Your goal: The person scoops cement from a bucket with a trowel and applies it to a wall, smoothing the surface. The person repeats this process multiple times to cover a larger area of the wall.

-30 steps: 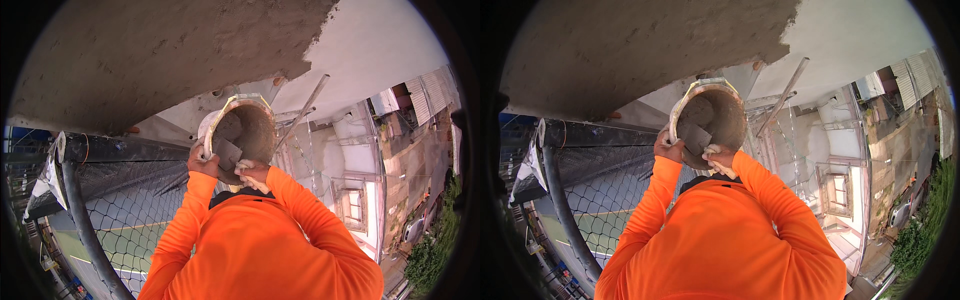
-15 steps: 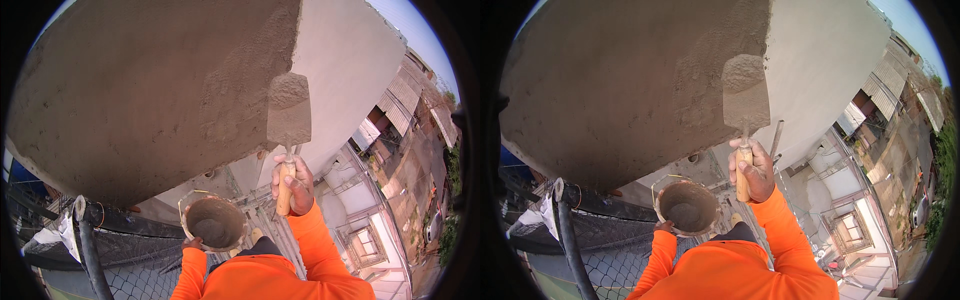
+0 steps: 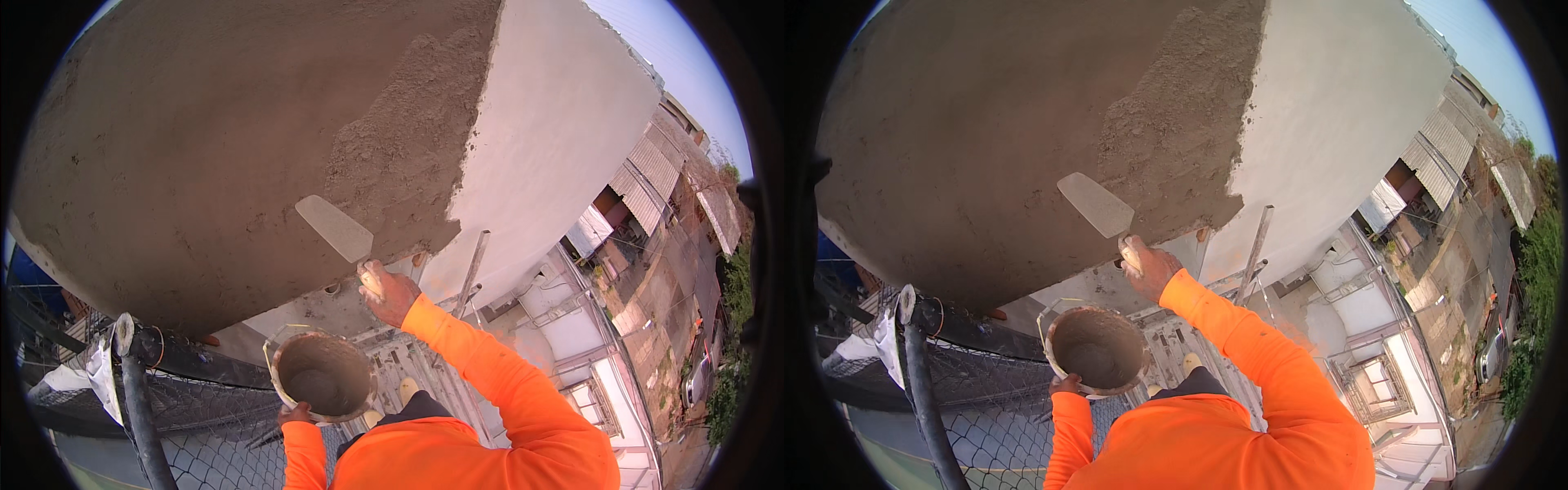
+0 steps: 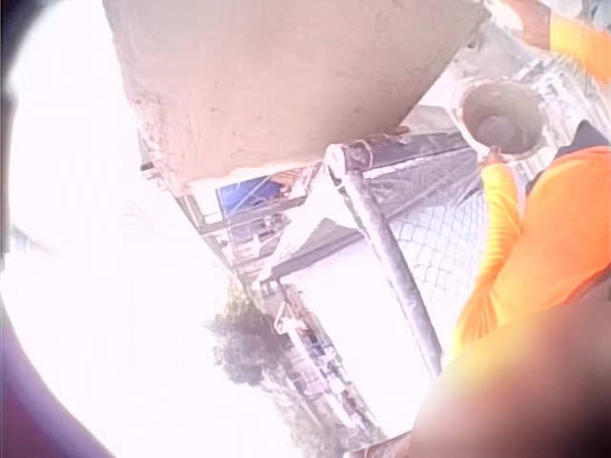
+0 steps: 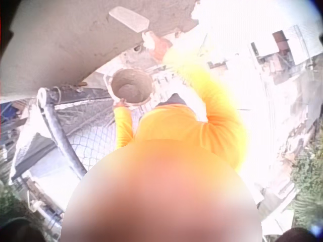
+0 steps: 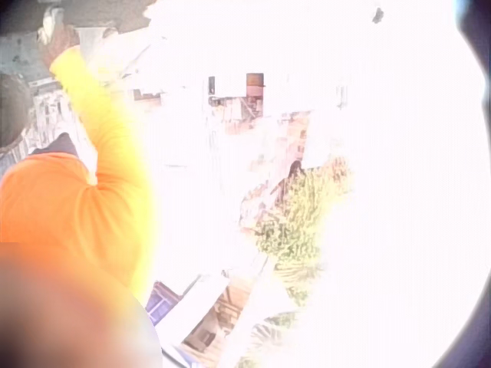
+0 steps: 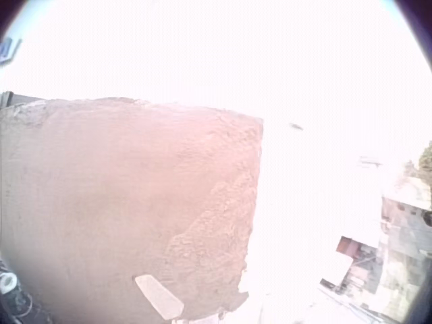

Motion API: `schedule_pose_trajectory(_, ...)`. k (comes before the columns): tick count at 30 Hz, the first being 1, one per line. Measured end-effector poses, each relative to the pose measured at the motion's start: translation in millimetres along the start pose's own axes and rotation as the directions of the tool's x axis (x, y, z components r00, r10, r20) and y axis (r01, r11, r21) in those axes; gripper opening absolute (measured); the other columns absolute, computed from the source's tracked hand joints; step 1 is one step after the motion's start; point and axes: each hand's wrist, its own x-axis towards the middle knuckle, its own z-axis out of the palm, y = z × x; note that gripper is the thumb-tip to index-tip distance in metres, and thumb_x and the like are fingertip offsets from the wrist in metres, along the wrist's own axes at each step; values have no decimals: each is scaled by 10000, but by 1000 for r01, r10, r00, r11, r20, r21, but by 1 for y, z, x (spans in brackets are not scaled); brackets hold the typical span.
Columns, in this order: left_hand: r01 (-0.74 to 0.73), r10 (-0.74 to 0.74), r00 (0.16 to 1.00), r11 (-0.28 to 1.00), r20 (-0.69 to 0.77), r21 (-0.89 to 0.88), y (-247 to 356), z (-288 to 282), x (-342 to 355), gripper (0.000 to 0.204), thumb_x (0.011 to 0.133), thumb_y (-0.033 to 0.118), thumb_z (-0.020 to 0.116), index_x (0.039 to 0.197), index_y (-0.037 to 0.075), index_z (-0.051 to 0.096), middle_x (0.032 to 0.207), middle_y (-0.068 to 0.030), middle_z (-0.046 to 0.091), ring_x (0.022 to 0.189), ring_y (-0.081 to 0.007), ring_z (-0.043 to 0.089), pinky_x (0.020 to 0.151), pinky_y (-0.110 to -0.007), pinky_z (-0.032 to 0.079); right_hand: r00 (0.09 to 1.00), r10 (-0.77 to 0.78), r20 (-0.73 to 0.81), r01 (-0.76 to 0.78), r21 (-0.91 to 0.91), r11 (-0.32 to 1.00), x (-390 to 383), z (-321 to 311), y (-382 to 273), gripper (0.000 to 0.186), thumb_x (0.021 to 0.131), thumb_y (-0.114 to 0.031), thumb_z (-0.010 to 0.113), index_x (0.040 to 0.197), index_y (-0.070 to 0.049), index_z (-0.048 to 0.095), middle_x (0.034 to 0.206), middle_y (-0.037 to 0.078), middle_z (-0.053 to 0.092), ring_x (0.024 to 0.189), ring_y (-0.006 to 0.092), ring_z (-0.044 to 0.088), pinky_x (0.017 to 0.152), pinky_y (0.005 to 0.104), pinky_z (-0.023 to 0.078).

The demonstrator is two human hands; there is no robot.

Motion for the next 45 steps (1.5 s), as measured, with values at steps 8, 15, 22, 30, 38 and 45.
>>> schedule_pose_trajectory(8, -446, 435, 880, 895, 191, 17, 12, 28, -33, 517, 666, -24, 705, 1182, -45, 668, 1370, -172, 564, 1218, -258, 579, 1004, -319, 465, 869, 164, 467, -89, -179, 980, -141, 131, 76, 498, 883, -226, 624, 1271, 58, 492, 1065, 311, 665, 1019, 469, 644, 909, 511, 508)
schedule_pose_trajectory(15, -662, 630, 714, 750, 306, 0, 58, 60, -67, 278, 677, -53, 668, 955, -42, 676, 1400, -195, 557, 1251, -310, 569, 1029, -370, 452, 944, 209, 257, -124, -311, 942, -102, 168, 43, 442, 861, -175, 640, 1223, 51, 524, 1048, 270, 689, 1007, 416, 682, 883, 486, 535)
schedule_pose_trajectory(22, -741, 677, 630, 671, 381, 31, 52, 76, -63, 394, 738, -47, 614, 1126, -56, 676, 1378, -166, 582, 1216, -250, 578, 1010, -324, 447, 916, 278, 290, -166, -357, 919, -127, 150, 89, 508, 819, -284, 729, 1184, 39, 583, 1153, 277, 660, 1088, 412, 662, 933, 451, 536)
schedule_pose_trajectory(30, -769, 665, 612, 627, 429, 125, 33, 89, -79, 391, 702, -46, 634, 1091, -56, 672, 1322, -143, 598, 1168, -238, 593, 1003, -311, 450, 663, 304, 685, -611, 260, 748, -145, 167, 95, 439, 865, -367, 731, 1131, -44, 595, 832, 94, 666, 723, 246, 671, 628, 380, 557)
schedule_pose_trajectory(38, -189, 140, 865, 980, 482, 54, 38, 82, -59, 267, 715, -5, 682, 982, -15, 681, 895, -85, 677, 762, -226, 663, 709, -358, 539, 728, 225, 647, -617, 477, 626, -184, 133, 102, 248, 952, -309, 653, 947, -82, 554, 680, 6, 530, 526, 114, 514, 450, 290, 440)
schedule_pose_trajectory(45, 17, -60, 967, 985, 248, 174, 35, 92, -29, 220, 671, 63, 715, 878, 6, 668, 698, -111, 653, 493, -230, 593, 457, -403, 485, 838, 62, 542, -543, 820, 180, -159, 80, 49, 210, 965, -274, 561, 1037, -79, 528, 715, 29, 522, 521, 126, 507, 438, 299, 428)
